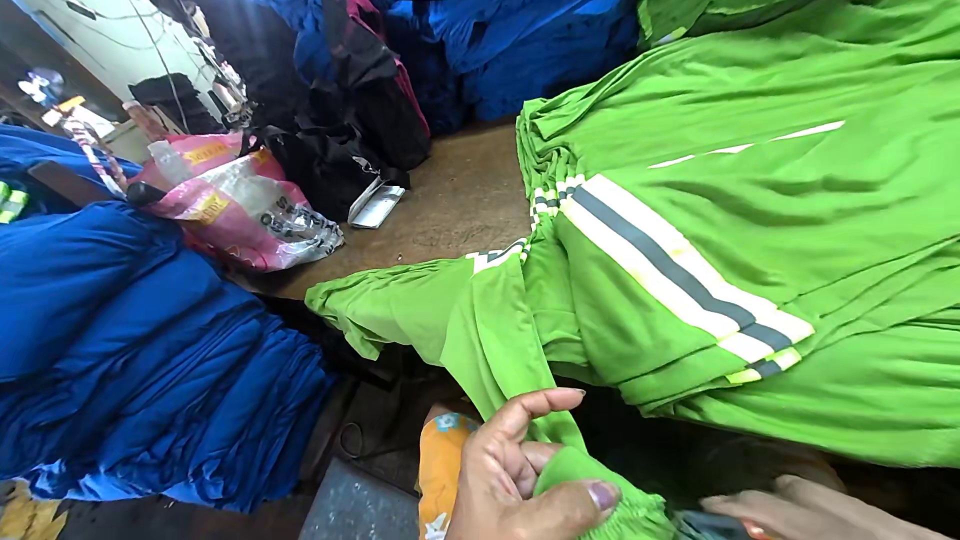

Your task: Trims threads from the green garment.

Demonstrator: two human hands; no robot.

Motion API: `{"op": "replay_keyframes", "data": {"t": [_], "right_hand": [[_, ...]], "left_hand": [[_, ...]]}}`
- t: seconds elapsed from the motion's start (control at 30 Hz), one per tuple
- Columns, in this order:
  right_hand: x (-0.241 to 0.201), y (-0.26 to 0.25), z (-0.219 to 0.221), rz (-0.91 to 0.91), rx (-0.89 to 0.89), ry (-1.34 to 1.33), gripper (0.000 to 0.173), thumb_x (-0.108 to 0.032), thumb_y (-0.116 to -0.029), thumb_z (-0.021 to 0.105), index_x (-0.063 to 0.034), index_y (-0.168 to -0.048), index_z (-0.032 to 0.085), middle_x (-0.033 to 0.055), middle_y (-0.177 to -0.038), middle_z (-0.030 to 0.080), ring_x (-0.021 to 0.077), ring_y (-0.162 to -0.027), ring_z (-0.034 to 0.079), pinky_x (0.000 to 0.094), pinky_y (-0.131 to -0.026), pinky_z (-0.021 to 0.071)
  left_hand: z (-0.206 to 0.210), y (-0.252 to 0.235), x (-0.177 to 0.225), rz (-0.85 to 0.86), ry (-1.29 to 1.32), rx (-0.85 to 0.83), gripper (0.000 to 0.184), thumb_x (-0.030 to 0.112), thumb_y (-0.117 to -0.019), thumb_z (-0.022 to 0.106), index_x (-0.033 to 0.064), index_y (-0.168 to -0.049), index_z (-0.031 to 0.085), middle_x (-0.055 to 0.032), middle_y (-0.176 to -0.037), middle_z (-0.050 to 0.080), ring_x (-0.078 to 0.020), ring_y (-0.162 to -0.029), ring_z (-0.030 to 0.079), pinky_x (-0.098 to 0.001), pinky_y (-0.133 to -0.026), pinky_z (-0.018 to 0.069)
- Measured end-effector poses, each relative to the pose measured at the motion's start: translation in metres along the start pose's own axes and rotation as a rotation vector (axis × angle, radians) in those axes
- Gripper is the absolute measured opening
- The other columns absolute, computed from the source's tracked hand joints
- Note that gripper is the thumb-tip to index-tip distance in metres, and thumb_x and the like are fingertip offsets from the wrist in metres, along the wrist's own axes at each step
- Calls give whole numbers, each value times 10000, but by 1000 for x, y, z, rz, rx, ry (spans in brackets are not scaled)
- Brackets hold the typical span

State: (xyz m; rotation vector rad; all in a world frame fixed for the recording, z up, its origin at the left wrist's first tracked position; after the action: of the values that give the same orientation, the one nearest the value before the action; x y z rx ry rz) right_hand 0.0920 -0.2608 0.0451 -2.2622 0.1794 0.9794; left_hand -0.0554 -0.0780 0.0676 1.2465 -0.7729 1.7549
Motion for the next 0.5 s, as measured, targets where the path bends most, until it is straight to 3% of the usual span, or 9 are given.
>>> {"op": "replay_keyframes", "data": {"t": [0.03,0.1,0.17,0.23,0.33,0.43,0.5], "right_hand": [[7,1,-3,60,51,-168,418,-254,-1101,427,66,-1090,695,208,-870,681,257,-735,644,398,-662,535],[25,6,-6,182,159,-535,455,-326,-1129,346,-1,-1145,664,58,-875,665,94,-679,582,284,-613,502],[30,7,-9,197,165,-664,488,-427,-1111,367,-40,-1164,659,-4,-843,619,54,-659,537,261,-594,469],[18,2,-8,121,80,-521,527,-488,-1029,527,8,-1159,648,66,-901,643,85,-749,573,274,-675,491],[-5,-7,5,43,-15,-271,499,-356,-904,765,61,-1166,685,206,-925,686,224,-783,635,359,-711,540],[-17,-14,17,-48,10,-114,248,-195,-943,705,24,-1056,733,191,-817,672,268,-716,630,377,-639,520],[-14,-19,15,-34,42,-248,198,-158,-978,630,25,-992,706,163,-806,666,233,-711,626,360,-635,516]], "left_hand": [[-1,0,-1,-3,5,5,574,-114,-892,632,-83,-1441,466,-258,-1021,710,-231,-772,723,-391,-739,625],[-4,0,-2,-7,23,12,561,-108,-898,619,-81,-1439,474,-257,-1019,711,-229,-775,722,-388,-738,621],[-5,0,-2,1,25,21,552,-109,-899,617,-89,-1432,478,-258,-1017,712,-227,-776,722,-386,-740,620],[-2,-1,-1,8,14,26,558,-117,-897,620,-90,-1435,474,-254,-1021,713,-223,-776,725,-382,-744,624],[4,0,1,7,-3,32,579,-127,-898,620,-87,-1452,455,-248,-980,723,-226,-770,728,-380,-739,623],[9,0,1,28,-60,35,569,-132,-903,619,-93,-1446,455,-225,-936,727,-205,-733,718,-362,-707,619],[7,-1,-1,34,-80,48,508,-123,-920,607,-100,-1413,486,-233,-954,725,-219,-747,721,-374,-714,623]]}}
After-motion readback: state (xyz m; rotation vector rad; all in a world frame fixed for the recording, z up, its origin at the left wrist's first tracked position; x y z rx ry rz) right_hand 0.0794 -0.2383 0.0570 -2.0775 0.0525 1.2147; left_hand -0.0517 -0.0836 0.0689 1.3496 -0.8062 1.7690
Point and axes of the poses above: each hand's wrist, its own y-axis away from the middle knuckle, its own z-axis out of the palm, x = y × z, the point moved 3 cm from there along -y, towards the middle knuckle
